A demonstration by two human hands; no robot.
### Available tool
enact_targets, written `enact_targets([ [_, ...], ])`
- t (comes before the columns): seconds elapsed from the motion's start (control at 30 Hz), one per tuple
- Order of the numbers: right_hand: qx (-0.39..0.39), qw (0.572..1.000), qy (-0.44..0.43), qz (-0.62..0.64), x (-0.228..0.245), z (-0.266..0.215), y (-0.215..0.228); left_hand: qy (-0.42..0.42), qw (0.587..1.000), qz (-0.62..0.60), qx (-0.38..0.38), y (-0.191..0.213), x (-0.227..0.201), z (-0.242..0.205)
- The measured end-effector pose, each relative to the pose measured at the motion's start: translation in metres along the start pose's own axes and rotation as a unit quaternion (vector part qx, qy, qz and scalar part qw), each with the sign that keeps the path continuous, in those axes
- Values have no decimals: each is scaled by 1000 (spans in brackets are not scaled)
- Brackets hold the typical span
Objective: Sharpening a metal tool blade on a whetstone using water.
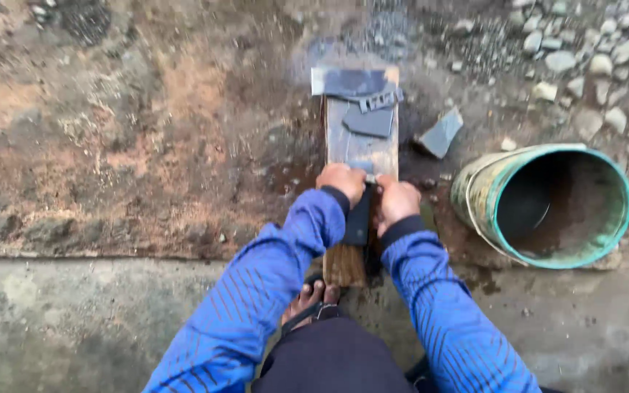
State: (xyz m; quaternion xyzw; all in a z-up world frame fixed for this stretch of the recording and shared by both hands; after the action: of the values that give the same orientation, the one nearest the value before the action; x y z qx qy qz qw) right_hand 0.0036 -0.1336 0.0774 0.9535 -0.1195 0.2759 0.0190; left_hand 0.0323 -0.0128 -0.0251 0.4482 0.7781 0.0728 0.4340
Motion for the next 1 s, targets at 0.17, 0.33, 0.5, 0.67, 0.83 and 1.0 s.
enact_targets([
  [0.17,1,998,-7,68,-35,-62,4,-69,993,28,89,-24,3,-76],
  [0.33,23,1000,-1,15,-17,-11,8,43,998,-38,11,-30,13,-20],
  [0.5,-7,999,47,-26,-85,-17,39,-99,988,54,103,-47,23,-80],
  [0.67,28,999,22,-3,-46,-29,13,-18,999,9,34,-21,11,-46],
  [0.83,11,999,43,-8,-56,-16,27,-33,998,5,62,-31,12,-55],
  [1.0,17,1000,-3,14,-39,-14,18,-37,994,102,16,-42,19,-22],
])
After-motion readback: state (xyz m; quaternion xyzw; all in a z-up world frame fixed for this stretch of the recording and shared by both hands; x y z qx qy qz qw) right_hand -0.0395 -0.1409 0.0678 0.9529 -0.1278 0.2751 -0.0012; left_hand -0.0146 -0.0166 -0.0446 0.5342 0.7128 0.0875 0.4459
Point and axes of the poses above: each hand's wrist, its own z-axis towards the middle knuckle, its own y-axis out of the back of the hand, x = y × z, the point moved 3 cm from there along z, towards the middle knuckle, and after that the axes turned 15 degrees about x, right-handed, at the moved point
